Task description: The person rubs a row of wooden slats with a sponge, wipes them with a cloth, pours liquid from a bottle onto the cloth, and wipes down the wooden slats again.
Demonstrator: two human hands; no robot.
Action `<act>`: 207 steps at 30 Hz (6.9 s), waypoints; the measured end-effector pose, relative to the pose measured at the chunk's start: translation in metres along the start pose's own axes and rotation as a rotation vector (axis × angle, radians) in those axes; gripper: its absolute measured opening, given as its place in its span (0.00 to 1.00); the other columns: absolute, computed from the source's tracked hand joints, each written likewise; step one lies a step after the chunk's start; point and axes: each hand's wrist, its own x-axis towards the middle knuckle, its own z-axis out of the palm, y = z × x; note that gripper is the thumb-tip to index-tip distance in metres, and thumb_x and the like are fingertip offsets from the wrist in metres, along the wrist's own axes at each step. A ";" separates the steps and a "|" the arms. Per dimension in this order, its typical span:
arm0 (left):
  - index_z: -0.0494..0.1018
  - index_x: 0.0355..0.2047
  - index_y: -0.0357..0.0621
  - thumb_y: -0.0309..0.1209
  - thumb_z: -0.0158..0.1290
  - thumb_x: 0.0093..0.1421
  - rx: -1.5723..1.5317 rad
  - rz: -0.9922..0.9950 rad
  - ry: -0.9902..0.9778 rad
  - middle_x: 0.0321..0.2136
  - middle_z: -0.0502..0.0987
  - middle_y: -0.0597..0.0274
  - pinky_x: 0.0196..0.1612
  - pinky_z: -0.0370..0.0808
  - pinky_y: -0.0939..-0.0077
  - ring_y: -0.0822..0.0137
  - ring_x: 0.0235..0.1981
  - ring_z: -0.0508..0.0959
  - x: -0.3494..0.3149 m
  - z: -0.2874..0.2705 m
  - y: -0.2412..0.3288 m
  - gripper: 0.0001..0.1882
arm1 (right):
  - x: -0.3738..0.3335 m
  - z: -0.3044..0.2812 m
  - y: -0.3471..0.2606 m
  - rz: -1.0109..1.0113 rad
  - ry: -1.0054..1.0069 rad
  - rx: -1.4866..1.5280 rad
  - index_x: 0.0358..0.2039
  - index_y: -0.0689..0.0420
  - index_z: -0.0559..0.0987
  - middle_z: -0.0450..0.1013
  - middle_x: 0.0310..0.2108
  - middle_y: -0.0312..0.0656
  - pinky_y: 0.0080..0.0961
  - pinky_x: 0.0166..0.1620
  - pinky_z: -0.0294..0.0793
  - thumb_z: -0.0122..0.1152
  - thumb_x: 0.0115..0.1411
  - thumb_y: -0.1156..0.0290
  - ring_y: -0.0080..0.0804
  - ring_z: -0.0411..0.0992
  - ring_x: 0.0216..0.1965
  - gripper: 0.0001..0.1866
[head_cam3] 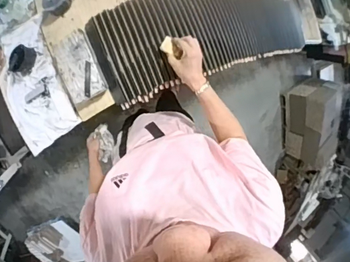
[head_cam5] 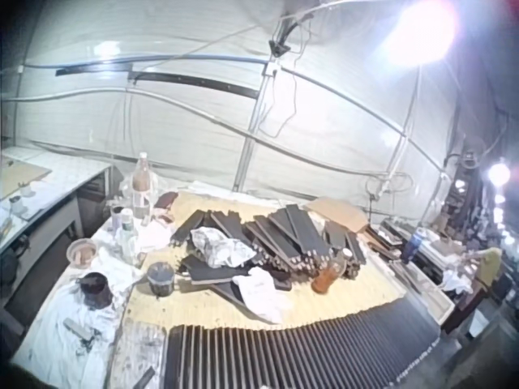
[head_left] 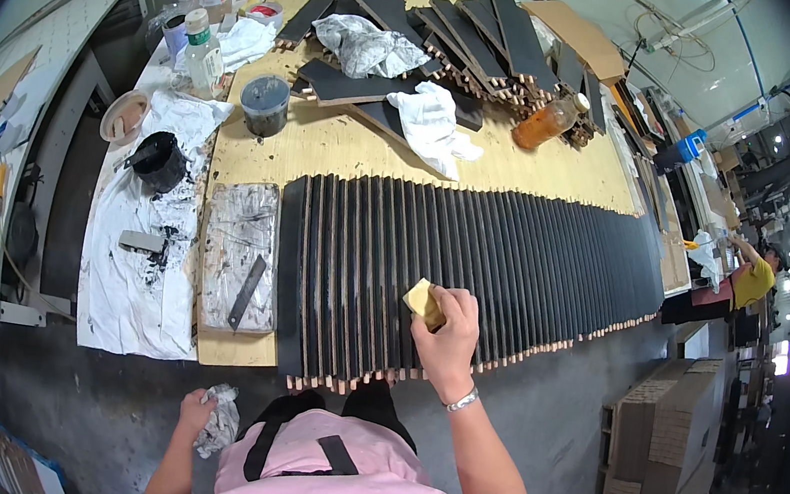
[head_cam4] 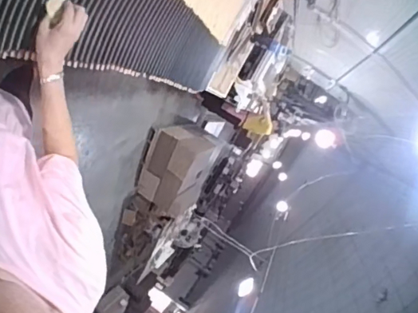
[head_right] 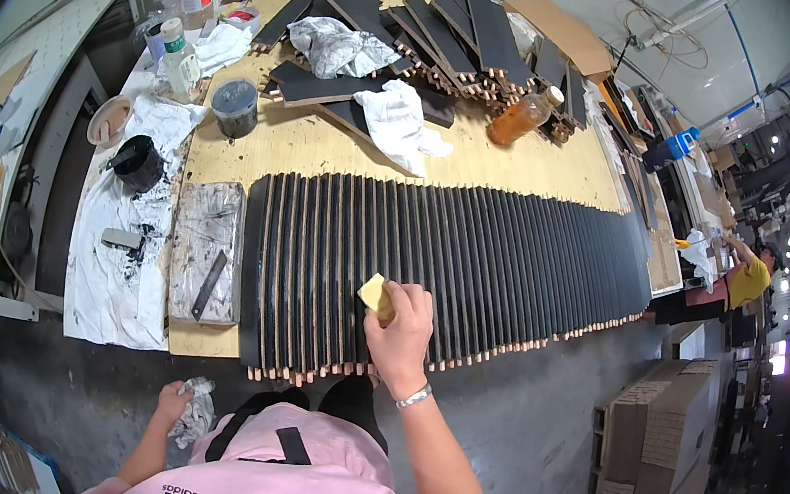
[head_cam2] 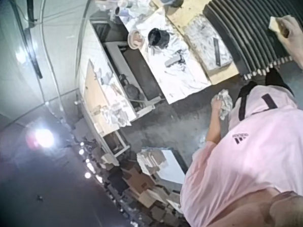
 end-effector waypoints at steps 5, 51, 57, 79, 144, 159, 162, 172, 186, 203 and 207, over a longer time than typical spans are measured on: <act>0.92 0.55 0.33 0.39 0.73 0.71 0.052 -0.013 -0.029 0.49 0.94 0.36 0.59 0.86 0.51 0.39 0.53 0.94 0.012 0.005 0.010 0.21 | -0.038 0.013 -0.060 -0.284 -0.228 0.250 0.53 0.61 0.88 0.85 0.53 0.51 0.51 0.59 0.86 0.83 0.55 0.80 0.57 0.84 0.56 0.24; 0.92 0.55 0.35 0.32 0.73 0.72 -0.097 -0.112 -0.021 0.44 0.94 0.44 0.54 0.86 0.54 0.55 0.46 0.92 -0.022 0.012 0.045 0.16 | 0.144 0.016 0.137 0.138 0.085 -0.156 0.55 0.61 0.91 0.83 0.51 0.46 0.46 0.66 0.80 0.85 0.63 0.75 0.45 0.80 0.56 0.20; 0.91 0.50 0.33 0.33 0.74 0.71 -0.085 -0.145 0.009 0.40 0.92 0.44 0.51 0.84 0.53 0.57 0.42 0.88 -0.033 0.015 0.046 0.15 | 0.167 0.056 0.104 -0.195 0.000 -0.054 0.49 0.58 0.91 0.83 0.51 0.45 0.48 0.62 0.80 0.85 0.59 0.75 0.50 0.81 0.56 0.18; 0.90 0.55 0.28 0.29 0.73 0.71 -0.045 -0.056 -0.043 0.45 0.93 0.51 0.53 0.86 0.57 0.61 0.46 0.89 -0.022 0.014 0.068 0.17 | 0.181 0.029 0.161 -0.091 0.034 -0.018 0.45 0.62 0.91 0.84 0.47 0.55 0.53 0.64 0.83 0.84 0.62 0.72 0.59 0.82 0.56 0.13; 0.90 0.57 0.31 0.34 0.73 0.74 -0.236 -0.342 0.187 0.46 0.95 0.44 0.56 0.86 0.54 0.57 0.48 0.93 -0.269 0.280 0.133 0.19 | 0.099 -0.085 0.205 -0.400 -0.324 0.197 0.50 0.61 0.89 0.81 0.48 0.48 0.48 0.57 0.82 0.82 0.56 0.78 0.52 0.79 0.52 0.20; 0.90 0.56 0.31 0.33 0.73 0.74 -0.277 -0.300 0.175 0.45 0.95 0.46 0.56 0.85 0.55 0.55 0.46 0.92 -0.253 0.263 0.115 0.18 | 0.076 -0.101 0.173 -0.502 -0.253 0.325 0.53 0.59 0.84 0.79 0.48 0.49 0.52 0.55 0.79 0.82 0.55 0.77 0.55 0.77 0.50 0.25; 0.90 0.56 0.32 0.33 0.73 0.75 -0.286 -0.297 0.153 0.45 0.95 0.47 0.56 0.85 0.56 0.56 0.46 0.91 -0.244 0.266 0.114 0.17 | 0.009 -0.109 0.145 -0.606 -0.533 0.410 0.54 0.59 0.84 0.80 0.50 0.51 0.54 0.56 0.79 0.81 0.54 0.77 0.57 0.78 0.52 0.26; 0.91 0.53 0.33 0.30 0.71 0.76 -0.366 -0.295 0.106 0.42 0.94 0.56 0.52 0.85 0.60 0.66 0.43 0.89 -0.228 0.262 0.134 0.13 | -0.005 -0.135 0.166 -0.551 -0.525 0.393 0.57 0.61 0.86 0.80 0.53 0.49 0.53 0.61 0.78 0.81 0.55 0.77 0.56 0.79 0.56 0.27; 0.90 0.57 0.35 0.33 0.72 0.73 -0.178 -0.266 0.129 0.45 0.95 0.46 0.56 0.85 0.55 0.53 0.47 0.92 -0.231 0.266 0.142 0.18 | 0.027 -0.169 0.227 -0.477 -0.405 0.327 0.53 0.60 0.87 0.81 0.52 0.49 0.52 0.61 0.79 0.82 0.55 0.75 0.56 0.80 0.56 0.24; 0.87 0.63 0.24 0.28 0.72 0.75 -0.313 -0.342 0.108 0.52 0.94 0.48 0.60 0.85 0.59 0.60 0.53 0.90 -0.235 0.271 0.181 0.22 | 0.147 -0.100 0.264 -0.348 -0.297 0.103 0.52 0.61 0.89 0.80 0.49 0.45 0.43 0.63 0.81 0.83 0.61 0.76 0.45 0.77 0.56 0.19; 0.86 0.65 0.25 0.30 0.74 0.74 -0.286 -0.379 0.146 0.54 0.93 0.45 0.62 0.85 0.56 0.57 0.55 0.90 -0.229 0.275 0.180 0.25 | 0.210 -0.121 0.354 -0.129 -0.101 -0.127 0.49 0.62 0.90 0.82 0.51 0.49 0.47 0.63 0.81 0.85 0.60 0.76 0.48 0.79 0.55 0.18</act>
